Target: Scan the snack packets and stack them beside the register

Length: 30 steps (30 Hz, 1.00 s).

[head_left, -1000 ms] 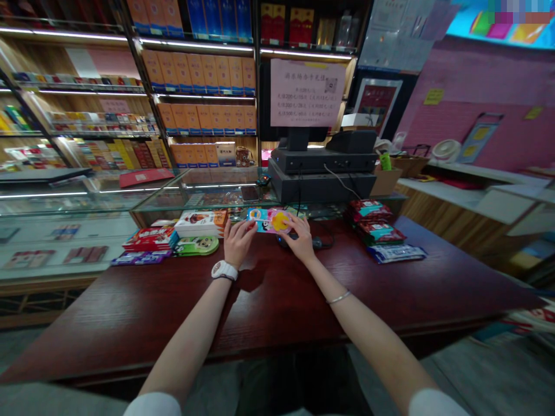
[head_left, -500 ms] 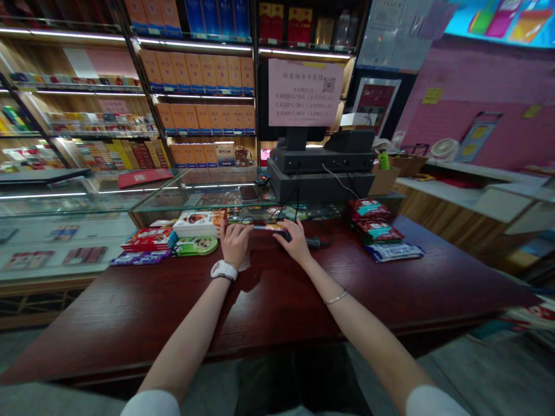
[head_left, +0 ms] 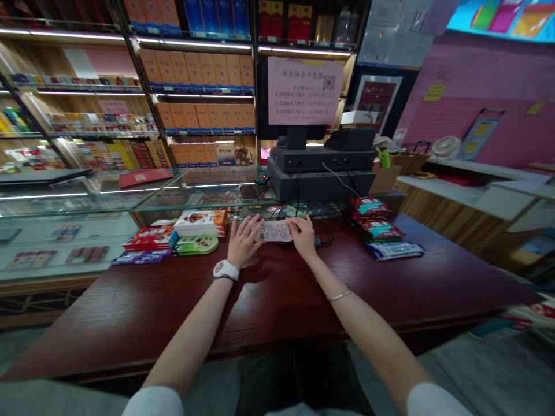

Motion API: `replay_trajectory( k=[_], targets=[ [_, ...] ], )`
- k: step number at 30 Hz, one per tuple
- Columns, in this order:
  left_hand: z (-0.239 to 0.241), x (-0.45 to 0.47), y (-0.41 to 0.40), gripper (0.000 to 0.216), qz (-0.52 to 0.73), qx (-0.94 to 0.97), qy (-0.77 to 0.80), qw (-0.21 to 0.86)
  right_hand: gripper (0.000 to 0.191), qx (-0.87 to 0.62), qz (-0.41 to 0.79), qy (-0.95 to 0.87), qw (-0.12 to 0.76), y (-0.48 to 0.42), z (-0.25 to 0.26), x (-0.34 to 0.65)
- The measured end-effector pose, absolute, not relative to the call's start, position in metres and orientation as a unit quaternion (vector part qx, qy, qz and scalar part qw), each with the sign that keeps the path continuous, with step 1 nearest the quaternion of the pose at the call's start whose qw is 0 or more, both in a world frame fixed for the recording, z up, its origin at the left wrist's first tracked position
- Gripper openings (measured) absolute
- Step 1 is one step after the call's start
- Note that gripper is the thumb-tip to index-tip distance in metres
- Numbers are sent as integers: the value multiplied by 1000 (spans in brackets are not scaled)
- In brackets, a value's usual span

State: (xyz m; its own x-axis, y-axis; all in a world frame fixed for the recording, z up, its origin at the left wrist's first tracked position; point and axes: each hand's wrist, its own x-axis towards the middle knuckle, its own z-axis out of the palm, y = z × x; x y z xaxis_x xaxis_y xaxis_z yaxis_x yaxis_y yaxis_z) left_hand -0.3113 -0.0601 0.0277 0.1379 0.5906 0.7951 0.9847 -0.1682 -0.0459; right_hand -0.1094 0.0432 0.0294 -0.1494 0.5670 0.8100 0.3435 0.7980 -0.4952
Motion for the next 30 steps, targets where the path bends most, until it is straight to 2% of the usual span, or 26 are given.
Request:
replay_trajectory(
  k=[9, 13, 17, 19, 22, 30],
  targets=[
    [27, -310, -61, 54, -293, -717, -570, 274, 40, -324, 128, -749, 564, 50, 26, -108],
    [29, -310, -62, 51, -297, -720, -564, 276, 41, -322, 61, -785, 526, 48, 26, -107],
    [28, -311, -62, 48, -305, -717, -561, 279, 62, -278, -29, -853, 440, 39, 26, -108],
    [28, -311, -62, 45, -306, -717, -561, 278, 64, -269, -53, -873, 402, 36, 25, -110],
    [28, -312, -62, 43, -301, -721, -562, 272, 60, -271, -66, -882, 379, 37, 23, -110],
    [31, -322, -59, 47, -277, -745, -564, 225, 52, -271, -40, -882, 383, 48, 23, -102]
  ],
)
